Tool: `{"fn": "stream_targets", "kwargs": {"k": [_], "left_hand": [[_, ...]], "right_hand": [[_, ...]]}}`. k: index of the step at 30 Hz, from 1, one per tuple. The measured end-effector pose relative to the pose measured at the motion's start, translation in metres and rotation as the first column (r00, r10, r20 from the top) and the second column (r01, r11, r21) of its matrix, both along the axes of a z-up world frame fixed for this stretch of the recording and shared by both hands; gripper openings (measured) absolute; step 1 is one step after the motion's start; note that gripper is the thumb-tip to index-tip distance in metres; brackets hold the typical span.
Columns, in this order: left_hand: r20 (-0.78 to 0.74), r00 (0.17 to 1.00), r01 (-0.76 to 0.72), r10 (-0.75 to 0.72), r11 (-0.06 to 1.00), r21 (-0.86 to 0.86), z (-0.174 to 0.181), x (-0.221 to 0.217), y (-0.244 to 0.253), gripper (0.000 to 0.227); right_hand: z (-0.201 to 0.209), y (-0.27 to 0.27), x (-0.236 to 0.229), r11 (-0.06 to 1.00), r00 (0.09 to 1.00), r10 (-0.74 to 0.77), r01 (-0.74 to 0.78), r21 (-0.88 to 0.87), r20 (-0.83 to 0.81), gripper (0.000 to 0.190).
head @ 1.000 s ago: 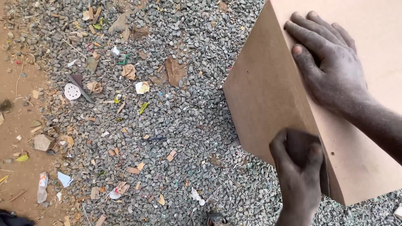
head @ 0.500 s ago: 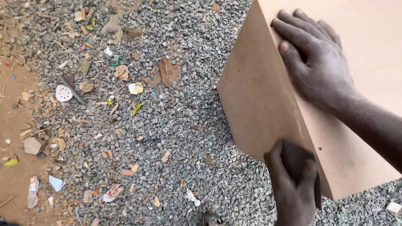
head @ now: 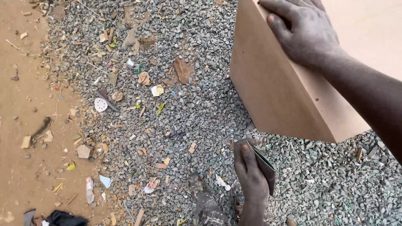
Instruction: Sanding the edges and surfaces of a wooden box with sandpaper to smooth the wood.
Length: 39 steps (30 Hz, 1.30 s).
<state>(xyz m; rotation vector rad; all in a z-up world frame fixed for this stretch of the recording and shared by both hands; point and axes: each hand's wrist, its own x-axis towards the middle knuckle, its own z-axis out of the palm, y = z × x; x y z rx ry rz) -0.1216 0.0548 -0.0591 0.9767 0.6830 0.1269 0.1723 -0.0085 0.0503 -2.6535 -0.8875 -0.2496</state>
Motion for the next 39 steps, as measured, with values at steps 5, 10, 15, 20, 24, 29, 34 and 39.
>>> {"fn": "stream_targets", "kwargs": {"k": [5,10,15,20,24,29,34,39], "left_hand": [[0.143,0.989,-0.037,0.035,0.999,0.014,-0.003,0.023,0.028,0.044],[0.322,0.942,0.09,-0.095,0.995,0.032,-0.017,0.071,0.057,0.043],[0.648,0.719,0.111,-0.252,0.962,0.25,-0.003,0.141,0.082,0.022],[0.824,0.5,-0.219,-0.266,0.882,0.418,0.027,0.231,0.068,0.021],[0.913,0.282,-0.402,-0.296,0.827,0.393,0.048,0.27,0.058,0.031],[0.934,0.194,-0.477,-0.3,0.803,0.357,0.045,0.294,0.054,0.027],[0.886,0.293,-0.543,-0.359,0.7,0.463,0.03,0.307,0.046,0.022],[0.855,0.327,-0.537,-0.403,0.665,0.519,0.03,0.313,0.043,0.023]], "right_hand": [[-0.002,0.009,-0.009,0.998,0.998,-0.063,0.063,0.002,-0.032,0.041],[-0.006,0.02,-0.016,0.976,0.965,-0.217,0.213,-0.041,-0.147,0.047],[-0.012,0.023,-0.015,0.966,0.964,-0.246,0.252,0.053,-0.106,0.041],[-0.004,0.003,-0.015,0.99,0.99,-0.136,0.137,0.019,-0.041,0.044],[-0.004,-0.034,-0.036,0.974,0.979,-0.199,0.194,-0.113,-0.033,0.06],[-0.027,-0.043,-0.134,0.825,0.836,-0.537,0.491,0.28,0.114,0.047],[-0.096,-0.018,-0.135,-0.209,0.769,-0.481,0.365,0.907,-0.421,0.119],[-0.092,-0.024,-0.126,-0.378,0.751,-0.342,0.441,0.814,-0.565,0.127]]}}
